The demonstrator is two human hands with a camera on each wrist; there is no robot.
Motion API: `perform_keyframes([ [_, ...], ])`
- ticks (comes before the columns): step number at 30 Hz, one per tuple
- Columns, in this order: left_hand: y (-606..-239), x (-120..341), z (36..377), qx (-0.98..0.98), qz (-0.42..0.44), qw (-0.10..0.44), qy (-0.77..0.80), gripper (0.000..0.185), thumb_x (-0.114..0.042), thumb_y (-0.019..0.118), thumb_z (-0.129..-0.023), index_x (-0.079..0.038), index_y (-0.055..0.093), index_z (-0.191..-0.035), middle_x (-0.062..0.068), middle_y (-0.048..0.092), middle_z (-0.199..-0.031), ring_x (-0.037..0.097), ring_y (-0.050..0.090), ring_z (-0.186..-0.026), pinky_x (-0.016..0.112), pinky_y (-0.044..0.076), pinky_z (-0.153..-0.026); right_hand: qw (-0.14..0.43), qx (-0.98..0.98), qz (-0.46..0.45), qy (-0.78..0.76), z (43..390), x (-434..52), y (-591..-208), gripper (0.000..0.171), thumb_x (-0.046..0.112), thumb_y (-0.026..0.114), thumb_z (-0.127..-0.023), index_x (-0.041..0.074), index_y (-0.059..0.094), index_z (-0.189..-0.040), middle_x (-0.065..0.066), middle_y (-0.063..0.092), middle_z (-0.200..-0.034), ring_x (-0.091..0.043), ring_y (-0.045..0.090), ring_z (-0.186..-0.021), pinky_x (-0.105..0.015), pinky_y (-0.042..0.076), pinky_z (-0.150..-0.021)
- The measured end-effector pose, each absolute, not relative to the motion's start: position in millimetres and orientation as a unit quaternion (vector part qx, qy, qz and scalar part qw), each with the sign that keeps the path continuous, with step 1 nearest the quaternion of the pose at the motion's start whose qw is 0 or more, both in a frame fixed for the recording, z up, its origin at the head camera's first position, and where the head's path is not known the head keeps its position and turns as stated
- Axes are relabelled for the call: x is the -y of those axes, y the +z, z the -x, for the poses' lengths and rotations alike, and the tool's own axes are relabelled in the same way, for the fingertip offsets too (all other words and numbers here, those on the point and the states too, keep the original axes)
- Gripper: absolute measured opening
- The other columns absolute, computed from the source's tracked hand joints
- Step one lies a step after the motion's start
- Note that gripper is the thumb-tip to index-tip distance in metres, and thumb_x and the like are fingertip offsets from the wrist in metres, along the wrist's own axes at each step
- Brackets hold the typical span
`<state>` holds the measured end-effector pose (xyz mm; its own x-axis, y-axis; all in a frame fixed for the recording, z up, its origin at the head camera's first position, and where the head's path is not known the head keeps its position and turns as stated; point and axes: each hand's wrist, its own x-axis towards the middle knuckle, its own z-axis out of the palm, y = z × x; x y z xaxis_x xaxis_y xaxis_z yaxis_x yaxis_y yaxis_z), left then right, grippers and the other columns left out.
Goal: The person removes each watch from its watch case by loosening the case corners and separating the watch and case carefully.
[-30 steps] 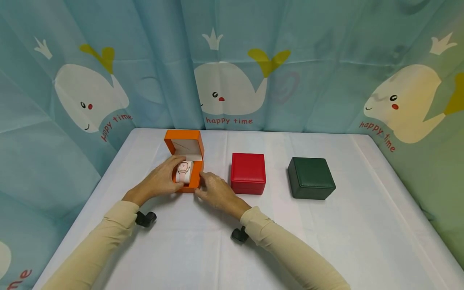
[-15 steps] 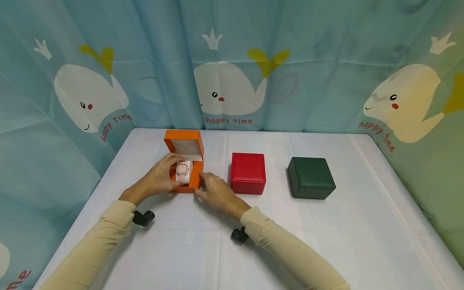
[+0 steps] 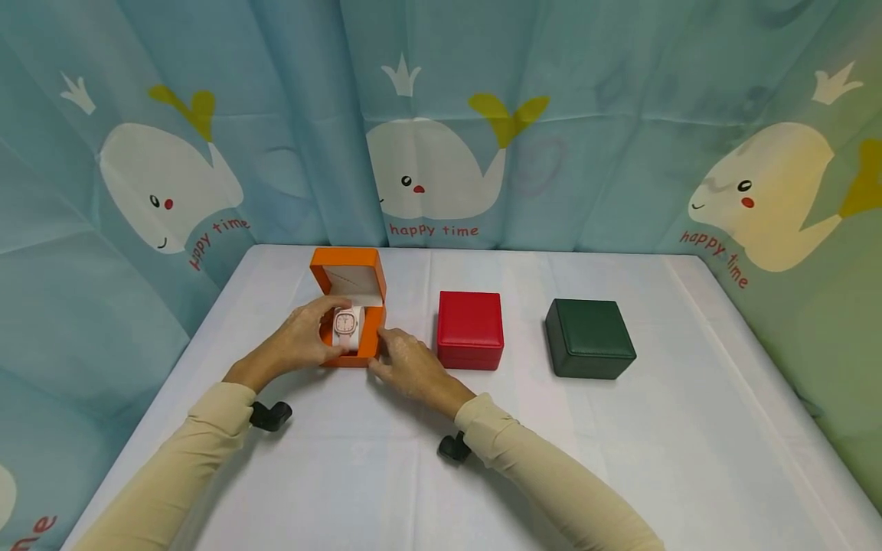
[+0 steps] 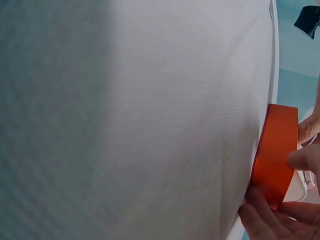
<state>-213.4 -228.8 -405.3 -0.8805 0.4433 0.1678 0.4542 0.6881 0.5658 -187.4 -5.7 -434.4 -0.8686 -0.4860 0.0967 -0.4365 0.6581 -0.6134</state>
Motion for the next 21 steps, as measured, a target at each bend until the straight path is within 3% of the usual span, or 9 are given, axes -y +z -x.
perform_keyframes([
  [10, -403.3, 228.1, 213.7, 0.918, 0.275, 0.037, -0.284, 0.066, -0.001, 0.09, -0.072, -0.002, 0.053, -0.126, 0.015, 0.056, -0.123, 0.033, 0.057, -0.109, 0.054, 0.05, -0.096, 0.03, -0.913, 0.252, -0.319, 186.7, 6.1, -432.8, 0.046, 0.021, 0.072, -0.095, -0.002, 0.059, -0.134, -0.005, 0.064, -0.11, -0.013, 0.058, -0.092, -0.022, 0.052, -0.085],
  [17, -404.1, 227.2, 213.9, 0.921, 0.268, 0.041, -0.28, 0.068, -0.003, 0.093, -0.07, -0.004, 0.053, -0.125, 0.013, 0.049, -0.119, 0.034, 0.056, -0.106, 0.057, 0.05, -0.095, 0.019, -0.914, 0.258, -0.313, 186.4, 7.3, -432.5, 0.031, 0.021, 0.073, -0.095, 0.003, 0.064, -0.119, -0.001, 0.063, -0.101, -0.011, 0.057, -0.086, -0.021, 0.052, -0.078],
  [21, -406.1, 227.1, 212.1, 0.916, 0.271, 0.054, -0.291, 0.069, 0.004, 0.092, -0.066, -0.003, 0.056, -0.124, 0.014, 0.045, -0.116, 0.036, 0.054, -0.106, 0.057, 0.051, -0.093, 0.021, -0.915, 0.258, -0.309, 185.6, 7.8, -433.4, 0.027, 0.02, 0.073, -0.095, 0.004, 0.064, -0.115, 0.0, 0.062, -0.097, -0.011, 0.056, -0.083, -0.019, 0.051, -0.075],
])
